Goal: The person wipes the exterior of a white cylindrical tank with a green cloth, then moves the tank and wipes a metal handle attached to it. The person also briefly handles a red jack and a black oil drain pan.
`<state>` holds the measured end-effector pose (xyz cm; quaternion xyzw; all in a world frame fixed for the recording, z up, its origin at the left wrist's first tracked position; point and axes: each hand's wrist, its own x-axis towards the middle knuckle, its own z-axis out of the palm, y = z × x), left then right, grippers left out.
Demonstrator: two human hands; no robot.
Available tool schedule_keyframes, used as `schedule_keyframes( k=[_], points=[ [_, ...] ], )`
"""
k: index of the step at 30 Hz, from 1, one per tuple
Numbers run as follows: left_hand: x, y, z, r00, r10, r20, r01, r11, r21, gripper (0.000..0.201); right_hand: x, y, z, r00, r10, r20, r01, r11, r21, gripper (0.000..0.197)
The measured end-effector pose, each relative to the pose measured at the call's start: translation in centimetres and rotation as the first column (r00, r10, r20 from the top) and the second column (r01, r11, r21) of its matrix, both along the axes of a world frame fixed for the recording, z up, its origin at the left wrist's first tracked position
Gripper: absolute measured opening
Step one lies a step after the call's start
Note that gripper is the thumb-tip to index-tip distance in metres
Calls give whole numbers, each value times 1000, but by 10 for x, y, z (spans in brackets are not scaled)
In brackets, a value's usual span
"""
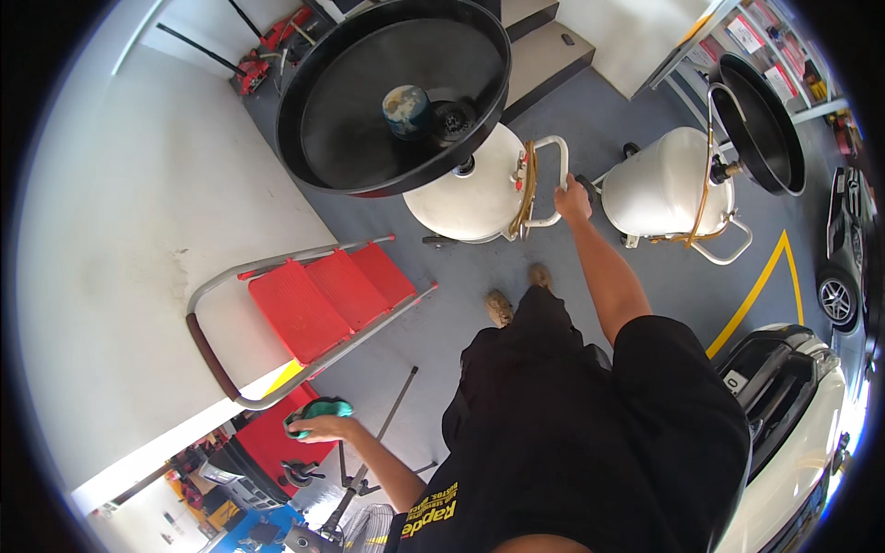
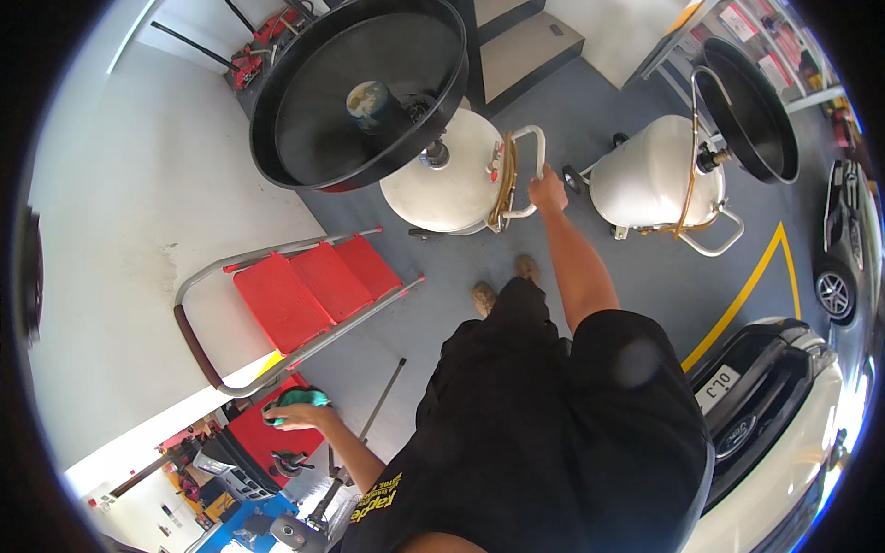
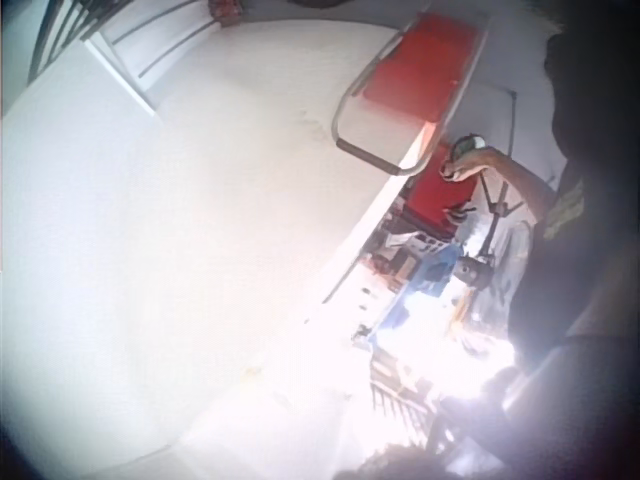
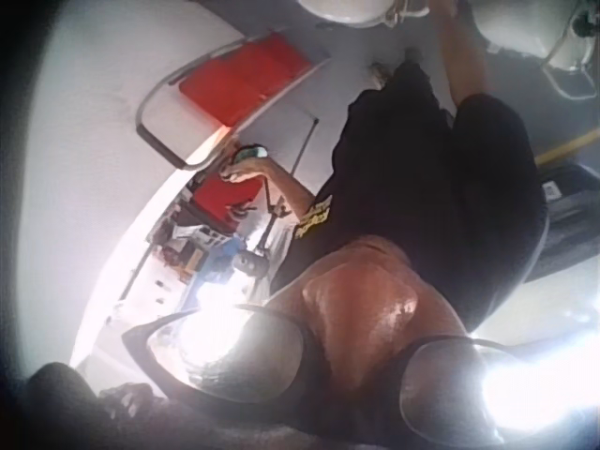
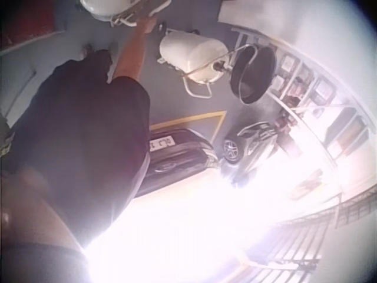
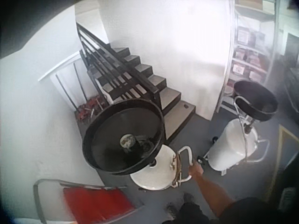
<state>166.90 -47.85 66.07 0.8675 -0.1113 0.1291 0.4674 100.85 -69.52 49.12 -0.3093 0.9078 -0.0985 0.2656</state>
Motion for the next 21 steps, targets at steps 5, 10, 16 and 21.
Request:
schedule_keyframes(
  k=[5,10,16,21],
  points=[
    [-144,-11,-18,851,-385,-358,296,914,-278,70,-13,59,12,1000,4,15,-5,1000,31,44],
    [-301,-34,-49,512,-823,-246,724,567,-392,53,-19,99,7,999,-20,33,17,996,83,49],
    [-464,-37,-92,69,-940,-333,989,107,-98,56,-22,173,-8,991,37,131,-40,999,22,55],
    [-564,-10,-149,-141,-805,-576,986,-60,-158,73,-53,244,-22,859,345,379,-379,925,17,44]
  ],
)
